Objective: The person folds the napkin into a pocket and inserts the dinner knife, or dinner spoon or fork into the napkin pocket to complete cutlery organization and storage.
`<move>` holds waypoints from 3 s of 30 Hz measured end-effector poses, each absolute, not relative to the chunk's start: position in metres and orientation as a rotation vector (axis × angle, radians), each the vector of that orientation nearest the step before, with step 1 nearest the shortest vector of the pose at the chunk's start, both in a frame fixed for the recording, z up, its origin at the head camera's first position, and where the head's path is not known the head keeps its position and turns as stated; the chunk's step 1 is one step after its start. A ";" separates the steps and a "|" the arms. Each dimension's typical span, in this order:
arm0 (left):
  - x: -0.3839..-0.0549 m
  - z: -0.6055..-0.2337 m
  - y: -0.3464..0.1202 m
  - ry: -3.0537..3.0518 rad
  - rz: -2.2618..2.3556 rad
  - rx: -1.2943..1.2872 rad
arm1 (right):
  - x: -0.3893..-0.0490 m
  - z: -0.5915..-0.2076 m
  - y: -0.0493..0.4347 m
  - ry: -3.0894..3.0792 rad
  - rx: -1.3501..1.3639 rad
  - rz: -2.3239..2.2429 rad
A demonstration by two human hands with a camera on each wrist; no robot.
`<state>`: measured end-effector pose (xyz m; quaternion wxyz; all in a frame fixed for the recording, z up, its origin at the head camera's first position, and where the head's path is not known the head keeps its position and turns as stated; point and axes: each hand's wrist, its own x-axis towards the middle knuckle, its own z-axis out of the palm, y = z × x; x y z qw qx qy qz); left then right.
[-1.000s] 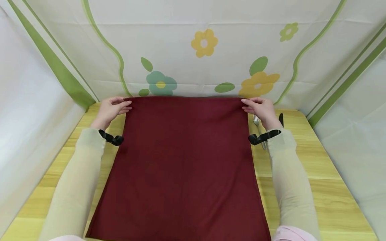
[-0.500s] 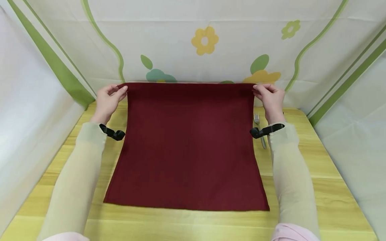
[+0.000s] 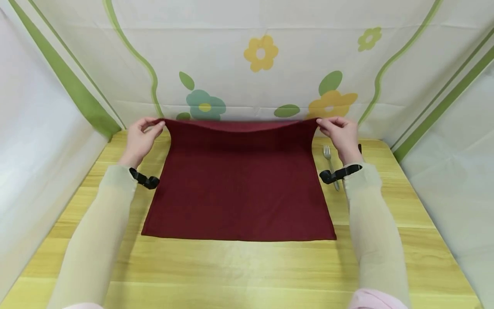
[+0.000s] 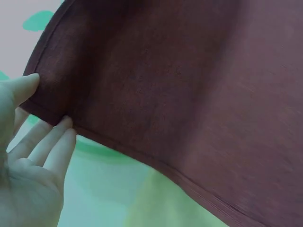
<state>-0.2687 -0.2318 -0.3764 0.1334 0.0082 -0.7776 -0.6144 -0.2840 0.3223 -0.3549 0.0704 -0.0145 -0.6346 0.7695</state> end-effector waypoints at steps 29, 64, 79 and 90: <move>-0.194 -0.404 -0.233 -2.481 -2.221 0.239 | -0.213 -0.420 0.341 -2.446 -0.232 2.208; -0.153 -0.381 -0.259 -2.353 -2.317 0.096 | -0.164 -0.382 0.367 -2.678 -0.135 1.875; -0.103 -0.389 -0.260 -2.620 -2.102 0.053 | -0.122 -0.394 0.380 -2.787 -0.090 1.809; -0.089 -0.386 -0.269 -2.757 -1.935 -0.080 | -0.106 -0.397 0.383 -2.913 0.050 1.723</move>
